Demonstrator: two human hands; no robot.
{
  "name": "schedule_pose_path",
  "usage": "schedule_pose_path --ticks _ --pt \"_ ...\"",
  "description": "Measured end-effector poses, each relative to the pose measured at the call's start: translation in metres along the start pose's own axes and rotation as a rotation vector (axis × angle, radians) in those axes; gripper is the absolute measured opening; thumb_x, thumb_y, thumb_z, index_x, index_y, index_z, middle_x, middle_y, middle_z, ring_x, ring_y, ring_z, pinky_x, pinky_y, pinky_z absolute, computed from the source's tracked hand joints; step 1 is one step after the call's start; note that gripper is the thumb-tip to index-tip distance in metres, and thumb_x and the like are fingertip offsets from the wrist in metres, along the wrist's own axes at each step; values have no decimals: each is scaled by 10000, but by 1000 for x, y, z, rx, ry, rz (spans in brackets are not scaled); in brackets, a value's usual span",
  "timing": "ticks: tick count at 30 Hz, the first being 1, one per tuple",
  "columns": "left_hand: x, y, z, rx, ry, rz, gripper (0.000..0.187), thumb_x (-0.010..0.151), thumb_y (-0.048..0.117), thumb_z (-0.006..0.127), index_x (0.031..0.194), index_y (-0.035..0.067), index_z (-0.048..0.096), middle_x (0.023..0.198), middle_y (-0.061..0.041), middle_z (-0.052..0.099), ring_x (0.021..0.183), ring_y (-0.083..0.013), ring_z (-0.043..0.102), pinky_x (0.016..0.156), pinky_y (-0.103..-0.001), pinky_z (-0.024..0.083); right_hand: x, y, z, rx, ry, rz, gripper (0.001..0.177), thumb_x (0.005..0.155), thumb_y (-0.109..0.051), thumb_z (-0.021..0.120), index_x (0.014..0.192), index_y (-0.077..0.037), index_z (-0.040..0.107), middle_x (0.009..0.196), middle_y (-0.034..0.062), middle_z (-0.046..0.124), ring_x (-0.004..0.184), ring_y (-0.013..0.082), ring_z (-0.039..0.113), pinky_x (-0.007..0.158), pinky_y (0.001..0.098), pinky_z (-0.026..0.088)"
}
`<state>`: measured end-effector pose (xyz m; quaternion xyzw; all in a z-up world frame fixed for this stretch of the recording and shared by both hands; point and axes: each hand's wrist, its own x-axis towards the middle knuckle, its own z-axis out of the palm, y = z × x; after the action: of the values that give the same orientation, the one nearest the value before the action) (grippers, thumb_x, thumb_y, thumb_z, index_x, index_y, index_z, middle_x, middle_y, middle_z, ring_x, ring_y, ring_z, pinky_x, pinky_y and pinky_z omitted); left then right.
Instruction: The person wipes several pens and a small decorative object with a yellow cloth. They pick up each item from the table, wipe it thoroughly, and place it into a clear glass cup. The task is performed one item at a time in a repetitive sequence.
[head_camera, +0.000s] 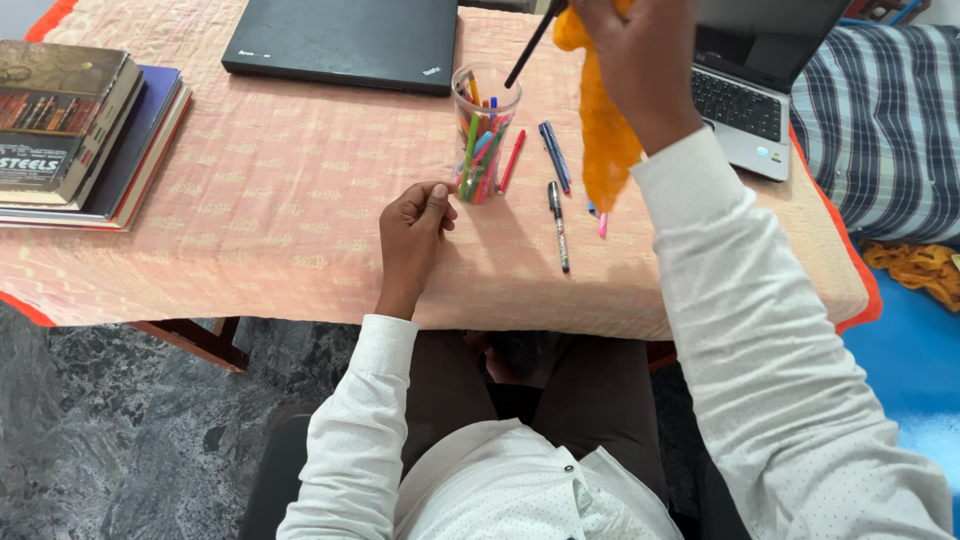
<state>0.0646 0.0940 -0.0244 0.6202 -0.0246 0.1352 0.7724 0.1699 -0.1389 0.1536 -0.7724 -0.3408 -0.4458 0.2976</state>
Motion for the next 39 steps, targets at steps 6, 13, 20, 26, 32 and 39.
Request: schedule_pose_path --ticks 6,13,20,26,32,39 --pt "-3 1 -6 -21 -33 9 239 1045 219 612 1095 23 739 764 15 656 671 -54 588 564 -209 448 1 1 20 186 -207 93 210 1069 -211 780 1087 -15 709 939 70 740 833 185 740 748 322 584" --pt "-1 -1 -6 -26 -41 -9 219 1033 196 622 1085 16 736 781 6 676 678 -62 602 574 -211 465 8 -9 31 238 -385 55 199 1020 -116 840 1067 8 693 983 91 752 915 167 755 824 297 608" --pt "-1 -2 -5 -24 -37 -13 210 1026 193 640 1084 18 741 778 4 675 675 -60 600 577 -213 475 9 -21 34 122 -525 84 150 938 -125 840 983 -12 752 888 88 756 790 162 741 730 290 582" --pt "-2 1 -4 -21 -35 -28 213 1018 200 646 1082 22 745 776 6 677 673 -60 603 575 -217 475 7 -24 39 11 -599 73 132 902 -178 822 974 -69 806 839 84 762 696 176 719 686 317 569" --pt "0 -1 -5 -25 -47 -16 210 1021 197 644 1087 22 742 782 6 677 678 -58 602 579 -217 474 9 -22 42 -61 -658 26 107 885 -168 796 975 -117 826 846 72 762 710 207 720 696 333 566" --pt "0 -2 -5 -17 -43 -25 209 1018 193 646 1081 19 743 779 4 675 672 -60 600 577 -220 475 15 -28 38 -79 -713 38 123 883 -136 773 995 -88 791 878 70 764 757 202 732 713 334 568"
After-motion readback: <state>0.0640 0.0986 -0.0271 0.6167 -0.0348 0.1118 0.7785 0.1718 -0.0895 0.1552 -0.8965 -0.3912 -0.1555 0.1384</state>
